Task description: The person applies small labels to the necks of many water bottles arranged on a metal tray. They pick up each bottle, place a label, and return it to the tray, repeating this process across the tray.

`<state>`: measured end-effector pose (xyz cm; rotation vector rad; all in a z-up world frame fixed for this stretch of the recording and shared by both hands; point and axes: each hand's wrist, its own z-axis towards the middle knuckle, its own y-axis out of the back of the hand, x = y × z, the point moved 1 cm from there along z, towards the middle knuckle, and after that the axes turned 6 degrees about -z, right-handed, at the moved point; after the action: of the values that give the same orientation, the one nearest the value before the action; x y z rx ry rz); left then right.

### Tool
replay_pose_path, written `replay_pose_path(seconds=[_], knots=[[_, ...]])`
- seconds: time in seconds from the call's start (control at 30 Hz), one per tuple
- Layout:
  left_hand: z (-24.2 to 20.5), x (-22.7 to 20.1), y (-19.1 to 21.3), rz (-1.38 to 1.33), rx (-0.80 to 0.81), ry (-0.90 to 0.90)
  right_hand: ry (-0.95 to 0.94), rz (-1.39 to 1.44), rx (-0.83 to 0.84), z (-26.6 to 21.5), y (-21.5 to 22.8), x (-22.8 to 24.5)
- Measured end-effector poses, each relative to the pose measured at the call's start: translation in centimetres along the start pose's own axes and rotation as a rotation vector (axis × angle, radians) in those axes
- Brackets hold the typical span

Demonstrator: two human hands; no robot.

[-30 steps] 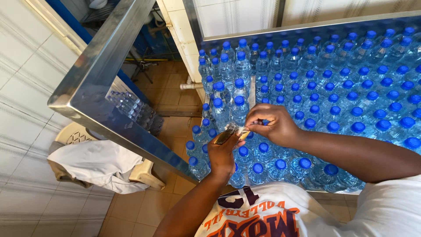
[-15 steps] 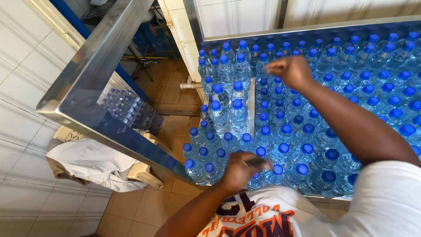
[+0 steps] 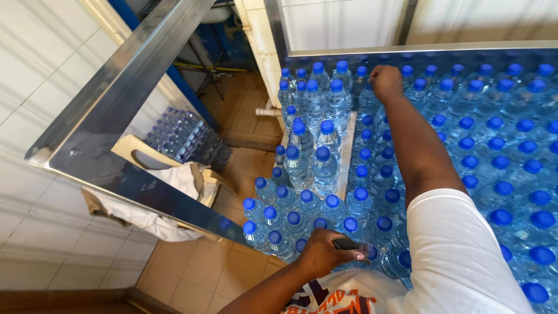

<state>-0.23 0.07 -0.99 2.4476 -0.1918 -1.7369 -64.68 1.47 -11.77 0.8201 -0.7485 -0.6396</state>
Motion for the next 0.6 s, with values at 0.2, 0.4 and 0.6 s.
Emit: replay_pose_path(seconds=[0.2, 0.4, 0.6], knots=[[-0.2, 0.1, 0.0, -0.148, -0.012, 0.027, 0.319, -0.206, -0.306, -3.0, 5.5, 4.7], [0.5, 1.1, -0.1, -0.104, 0.005, -0.047, 0.32, -0.112, 0.109, -3.2, 2.8, 2.7], [0.2, 0.6, 0.6, -0.267, -0.006, -0.057, 0.213, -0.156, 0.132, -5.0, 5.5, 6.0]])
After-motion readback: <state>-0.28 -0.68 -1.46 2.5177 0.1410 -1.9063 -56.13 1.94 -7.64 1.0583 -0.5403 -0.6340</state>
